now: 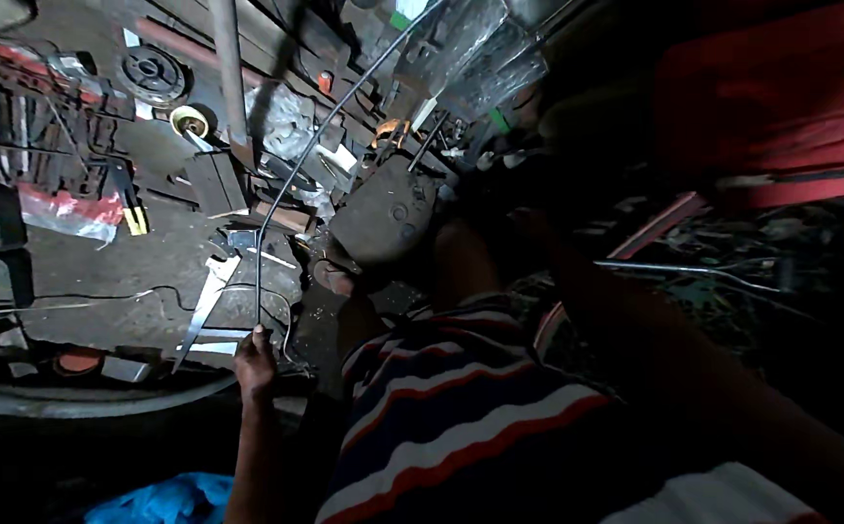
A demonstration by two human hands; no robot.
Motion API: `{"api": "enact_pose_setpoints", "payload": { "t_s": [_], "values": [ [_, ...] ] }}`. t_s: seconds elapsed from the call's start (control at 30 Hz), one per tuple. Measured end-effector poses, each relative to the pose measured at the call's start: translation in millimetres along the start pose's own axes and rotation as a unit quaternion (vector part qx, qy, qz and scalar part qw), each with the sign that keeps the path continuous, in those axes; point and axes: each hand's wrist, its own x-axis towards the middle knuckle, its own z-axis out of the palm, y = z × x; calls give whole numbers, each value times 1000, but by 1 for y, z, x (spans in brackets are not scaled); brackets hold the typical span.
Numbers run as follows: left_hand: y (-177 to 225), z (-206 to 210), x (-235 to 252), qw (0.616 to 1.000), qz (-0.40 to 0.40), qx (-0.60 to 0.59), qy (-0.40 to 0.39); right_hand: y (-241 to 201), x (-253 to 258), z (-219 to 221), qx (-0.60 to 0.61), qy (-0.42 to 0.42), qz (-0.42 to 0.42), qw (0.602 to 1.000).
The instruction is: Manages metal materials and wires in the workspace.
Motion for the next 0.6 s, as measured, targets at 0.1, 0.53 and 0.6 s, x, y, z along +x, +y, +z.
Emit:
{"api": "enact_pose_setpoints", "payload": {
  "t_s": [0.1, 0.53, 0.6],
  "values": [
    [-3, 9, 10, 1000, 22, 2, -12, -9, -16, 8, -20, -35, 17, 999],
    [-12, 65, 32, 997, 1, 50, -64, -142, -70, 41, 12, -203, 34, 978],
    [-1, 77, 23, 993, -24, 79, -86, -142, -49, 51, -31, -217, -8, 976]
  ]
}}
